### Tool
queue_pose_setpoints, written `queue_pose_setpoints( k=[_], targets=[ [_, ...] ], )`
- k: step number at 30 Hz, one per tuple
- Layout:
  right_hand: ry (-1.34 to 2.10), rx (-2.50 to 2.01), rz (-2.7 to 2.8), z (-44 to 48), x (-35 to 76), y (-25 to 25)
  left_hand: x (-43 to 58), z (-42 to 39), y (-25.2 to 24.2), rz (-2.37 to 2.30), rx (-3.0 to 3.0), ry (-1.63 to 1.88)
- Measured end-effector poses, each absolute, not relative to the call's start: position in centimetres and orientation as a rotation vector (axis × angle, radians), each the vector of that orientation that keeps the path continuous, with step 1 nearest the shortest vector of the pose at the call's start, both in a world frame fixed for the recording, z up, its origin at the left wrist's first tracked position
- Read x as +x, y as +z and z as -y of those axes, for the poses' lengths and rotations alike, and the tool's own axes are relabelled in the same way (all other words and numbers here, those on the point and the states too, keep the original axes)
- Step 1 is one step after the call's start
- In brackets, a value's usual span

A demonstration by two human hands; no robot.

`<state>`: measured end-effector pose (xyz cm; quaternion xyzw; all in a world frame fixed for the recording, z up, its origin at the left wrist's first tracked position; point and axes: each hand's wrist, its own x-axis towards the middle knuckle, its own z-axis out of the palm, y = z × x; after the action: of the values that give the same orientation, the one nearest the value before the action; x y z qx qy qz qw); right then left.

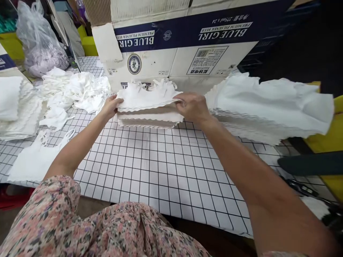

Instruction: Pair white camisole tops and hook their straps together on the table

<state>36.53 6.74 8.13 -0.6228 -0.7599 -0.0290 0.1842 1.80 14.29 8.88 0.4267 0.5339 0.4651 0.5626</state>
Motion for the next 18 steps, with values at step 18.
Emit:
queue_pose_setpoints(
  k=[18],
  targets=[
    [0.429, -1.582, 2.067, -4.3, 40.0, 8.1, 1.6, -15.5, 8.3, -1.411, 1.165, 1.042]
  ],
)
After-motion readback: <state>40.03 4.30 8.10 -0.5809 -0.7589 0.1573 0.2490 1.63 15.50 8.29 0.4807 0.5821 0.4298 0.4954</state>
